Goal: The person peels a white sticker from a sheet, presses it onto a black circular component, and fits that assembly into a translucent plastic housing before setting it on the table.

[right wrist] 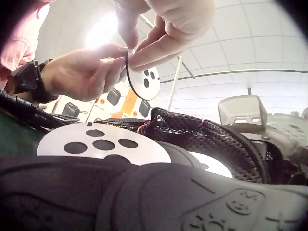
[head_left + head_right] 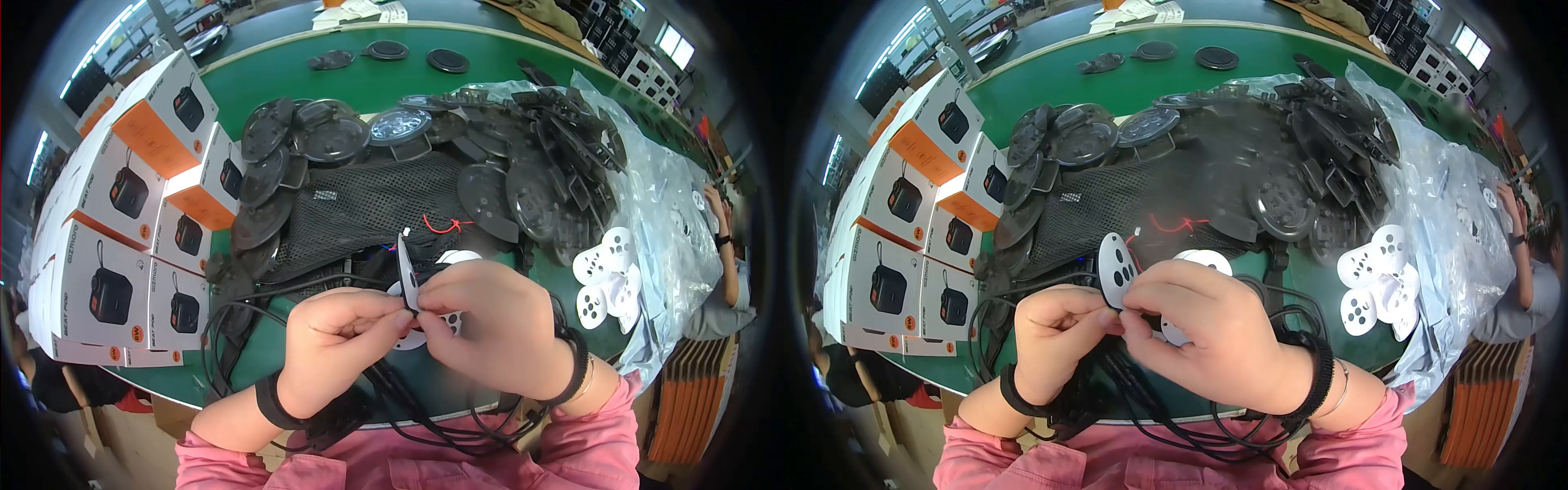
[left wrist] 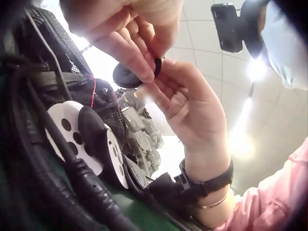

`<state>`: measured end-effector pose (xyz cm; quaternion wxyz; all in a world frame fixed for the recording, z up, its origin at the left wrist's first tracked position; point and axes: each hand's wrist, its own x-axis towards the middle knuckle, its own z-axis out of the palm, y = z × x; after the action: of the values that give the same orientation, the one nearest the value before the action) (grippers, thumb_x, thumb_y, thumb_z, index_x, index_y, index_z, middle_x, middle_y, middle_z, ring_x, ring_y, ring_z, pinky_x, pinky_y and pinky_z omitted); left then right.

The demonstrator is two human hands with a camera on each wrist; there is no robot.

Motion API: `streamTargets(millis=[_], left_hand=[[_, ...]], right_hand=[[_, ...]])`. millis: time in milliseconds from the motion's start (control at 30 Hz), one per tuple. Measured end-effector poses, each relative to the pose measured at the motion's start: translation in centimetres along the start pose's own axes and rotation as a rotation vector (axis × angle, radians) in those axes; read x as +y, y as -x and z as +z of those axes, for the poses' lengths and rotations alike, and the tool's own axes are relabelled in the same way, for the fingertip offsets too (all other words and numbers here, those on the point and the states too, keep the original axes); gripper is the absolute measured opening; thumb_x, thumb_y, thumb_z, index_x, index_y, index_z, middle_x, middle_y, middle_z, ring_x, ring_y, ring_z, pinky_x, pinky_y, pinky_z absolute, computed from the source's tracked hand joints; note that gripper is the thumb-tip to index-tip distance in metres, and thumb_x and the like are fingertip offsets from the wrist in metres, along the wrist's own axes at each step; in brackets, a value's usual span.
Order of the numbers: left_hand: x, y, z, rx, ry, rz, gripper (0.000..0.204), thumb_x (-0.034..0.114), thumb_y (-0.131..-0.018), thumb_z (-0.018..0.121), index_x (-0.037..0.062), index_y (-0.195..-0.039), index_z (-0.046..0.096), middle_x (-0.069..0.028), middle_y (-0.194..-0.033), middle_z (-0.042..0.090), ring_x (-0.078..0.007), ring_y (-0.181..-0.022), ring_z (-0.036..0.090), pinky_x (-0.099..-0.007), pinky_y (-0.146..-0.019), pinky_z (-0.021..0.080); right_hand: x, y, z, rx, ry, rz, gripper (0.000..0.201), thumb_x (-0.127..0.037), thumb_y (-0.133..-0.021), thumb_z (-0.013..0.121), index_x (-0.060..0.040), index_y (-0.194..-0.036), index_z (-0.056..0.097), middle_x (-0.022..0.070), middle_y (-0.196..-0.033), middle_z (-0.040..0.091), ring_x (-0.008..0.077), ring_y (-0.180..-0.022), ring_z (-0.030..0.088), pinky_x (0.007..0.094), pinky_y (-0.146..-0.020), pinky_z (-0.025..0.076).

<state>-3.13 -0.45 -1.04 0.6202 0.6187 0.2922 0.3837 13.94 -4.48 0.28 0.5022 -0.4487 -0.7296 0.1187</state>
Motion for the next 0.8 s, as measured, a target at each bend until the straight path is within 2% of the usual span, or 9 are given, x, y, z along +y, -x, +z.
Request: streamTargets(millis=[267, 333, 367, 433, 500, 567, 600, 700, 800], left_hand=[[0.0, 0.2, 0.4, -0.039, -0.289, 0.158, 0.012, -0.006, -0.071, 0.059, -0.0049, -0.083, 0.061, -0.0077, -0.076, 0.061, -0.0101, -0.068, 0.061, -0.0187, -0.059, 0.047], [-0.4, 0.4, 0.7, 0.064, -0.153, 0.116, 0.010, -0.008, -0.073, 0.055, -0.0047, -0.082, 0.057, -0.0045, -0.072, 0.059, -0.0085, -0.065, 0.060, -0.0189, -0.058, 0.047], [-0.5, 0.3, 0.6, 0.062, -0.154, 0.117, 0.010, -0.008, -0.073, 0.055, -0.0047, -0.082, 0.057, -0.0045, -0.072, 0.059, -0.0085, -0.065, 0.060, -0.0189, -0.058, 0.047], [-0.7, 0.1, 0.2, 0.080, 0.093, -0.098, 0.010, -0.009, -0.075, 0.051, -0.0034, -0.082, 0.053, -0.0025, -0.072, 0.057, -0.0068, -0.061, 0.057, -0.0192, -0.058, 0.047], [-0.8, -0.2, 0.1, 0.063, 0.131, -0.106, 0.010, -0.009, -0.077, 0.047, -0.0021, -0.083, 0.051, -0.0026, -0.075, 0.057, -0.0064, -0.061, 0.056, -0.0200, -0.060, 0.048], [-0.8, -0.5, -0.2, 0.089, 0.237, -0.157, 0.011, -0.008, -0.079, 0.044, -0.0023, -0.085, 0.051, -0.0046, -0.077, 0.058, -0.0093, -0.065, 0.057, -0.0215, -0.062, 0.049], [-0.7, -0.5, -0.2, 0.073, 0.241, -0.147, 0.011, -0.008, -0.079, 0.044, -0.0023, -0.085, 0.051, -0.0046, -0.077, 0.058, -0.0093, -0.065, 0.057, -0.0215, -0.062, 0.049], [-0.1, -0.4, -0.1, 0.086, 0.256, -0.108, 0.011, -0.004, -0.082, 0.040, -0.0022, -0.086, 0.050, -0.0075, -0.079, 0.059, -0.0139, -0.067, 0.059, -0.0246, -0.063, 0.051], [-0.2, -0.5, -0.5, 0.077, 0.183, -0.112, 0.009, -0.001, -0.083, 0.041, -0.0010, -0.085, 0.049, -0.0082, -0.079, 0.059, -0.0144, -0.065, 0.060, -0.0245, -0.062, 0.050]], right_hand=[[0.0, 0.6, 0.0, -0.029, 0.091, -0.006, 0.017, 0.002, -0.058, 0.062, -0.0033, -0.072, 0.053, 0.0062, -0.070, 0.053, 0.0220, -0.055, 0.052, 0.0274, -0.047, 0.043], [0.0, 0.6, -0.3, -0.056, 0.003, 0.035, 0.017, 0.003, -0.058, 0.060, -0.0032, -0.071, 0.052, 0.0060, -0.069, 0.052, 0.0201, -0.055, 0.052, 0.0256, -0.047, 0.042], [0.0, 0.5, -0.5, -0.054, 0.005, 0.035, 0.017, 0.003, -0.058, 0.060, -0.0032, -0.071, 0.052, 0.0060, -0.069, 0.052, 0.0201, -0.055, 0.052, 0.0256, -0.047, 0.042], [-0.1, 0.3, -1.2, -0.011, -0.130, 0.063, 0.015, 0.005, -0.058, 0.057, -0.0029, -0.069, 0.051, 0.0063, -0.069, 0.052, 0.0168, -0.056, 0.052, 0.0240, -0.048, 0.041], [0.1, 0.4, -2.1, -0.036, -0.244, 0.106, 0.013, 0.008, -0.063, 0.051, -0.0014, -0.072, 0.050, 0.0069, -0.075, 0.053, 0.0123, -0.063, 0.052, 0.0218, -0.053, 0.041], [0.5, 0.7, -2.7, 0.075, -0.862, 0.427, 0.014, 0.009, -0.066, 0.046, 0.0010, -0.077, 0.050, 0.0081, -0.082, 0.054, 0.0113, -0.070, 0.051, 0.0220, -0.060, 0.042], [0.7, 0.5, -3.3, 0.077, -0.946, 0.365, 0.014, 0.009, -0.069, 0.042, 0.0029, -0.080, 0.050, 0.0089, -0.087, 0.053, 0.0113, -0.075, 0.051, 0.0234, -0.067, 0.042], [-0.6, 0.2, -6.0, 0.204, -1.049, 0.262, 0.009, -0.001, -0.070, 0.046, 0.0021, -0.078, 0.050, 0.0107, -0.084, 0.054, 0.0147, -0.072, 0.051, 0.0254, -0.067, 0.041], [-2.3, 1.6, -9.6, 0.469, -0.706, 0.146, 0.011, -0.008, -0.071, 0.050, 0.0011, -0.076, 0.049, 0.0116, -0.081, 0.054, 0.0158, -0.070, 0.052, 0.0264, -0.064, 0.041]])
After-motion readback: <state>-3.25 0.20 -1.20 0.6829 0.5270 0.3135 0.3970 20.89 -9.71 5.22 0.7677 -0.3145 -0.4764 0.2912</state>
